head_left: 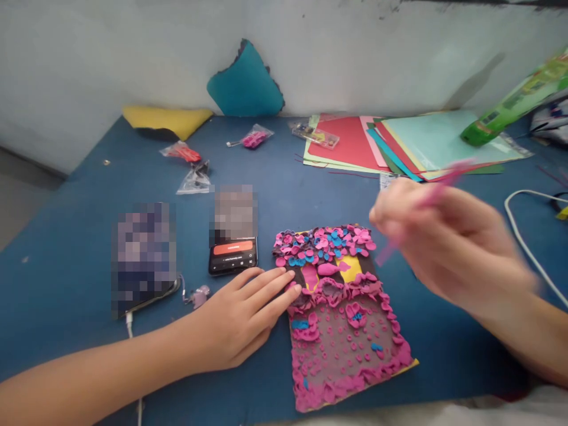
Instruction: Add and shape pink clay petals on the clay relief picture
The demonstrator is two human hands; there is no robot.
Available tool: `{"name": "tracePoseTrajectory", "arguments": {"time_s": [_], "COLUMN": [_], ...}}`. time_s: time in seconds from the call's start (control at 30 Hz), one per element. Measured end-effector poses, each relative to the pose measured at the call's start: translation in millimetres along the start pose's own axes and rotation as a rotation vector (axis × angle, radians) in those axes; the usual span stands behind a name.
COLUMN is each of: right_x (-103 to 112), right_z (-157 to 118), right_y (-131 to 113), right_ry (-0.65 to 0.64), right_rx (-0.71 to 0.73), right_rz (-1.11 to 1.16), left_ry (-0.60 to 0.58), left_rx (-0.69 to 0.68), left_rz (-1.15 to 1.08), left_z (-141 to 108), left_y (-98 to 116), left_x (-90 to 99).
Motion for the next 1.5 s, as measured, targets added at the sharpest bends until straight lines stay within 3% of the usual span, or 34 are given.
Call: {"name": "tracePoseTrajectory", "arguments": {"time_s": [0.07,0.13,0.27,0.37,0.67,0.87,1.5], "right_x": [1.7,-5.2,-15.7,-17.2,-19.7,-12.7,-32.1], "right_z": [27.1,36.8,32.7,30.7,30.8,31.1,25.1], "right_y": [-19.8,-13.6,4.2,-2.2,-11.4,-11.6,-9.2], "right_ry": [-0.020,-0.122,-0.240,-0.234,-0.321,-0.235,-0.292], "right_rx": [-0.018,-0.109,-0.108,-0.039,-0.044,-0.013,0.112], "right_rz": [-0.107,-0.234,-0.418,-0.496,-0.437,-0.483,-0.549], "left_ry": [0.024,0.053,0.040,0.024,0.007,-0.017,-0.051], "left_rx": [-0.004,-0.012,-0.009,-0.003,0.001,-0.002,-0.010], "left_rz": [-0.011,-0.015,-0.015,-0.008,0.021,0.030,0.044], "left_z": [-0.2,-0.6,0.1,0.3,-0.1,-0.6,0.5], "left_y": [-0.5,-0.3,-0.1,-0.2,0.9,1.0,2.2], "left_x": [-0.4,0.6,0.5,0.5,0.7,-0.7,0.0]}}
Point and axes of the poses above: each hand's wrist, its own z-axis towards the middle knuckle, its own x-axis out of the back of the hand, y = z × x, the point moved 9 cm from there along z, towards the middle knuckle, and after that the axes turned 13 degrees about -y, right-handed, at the moved point
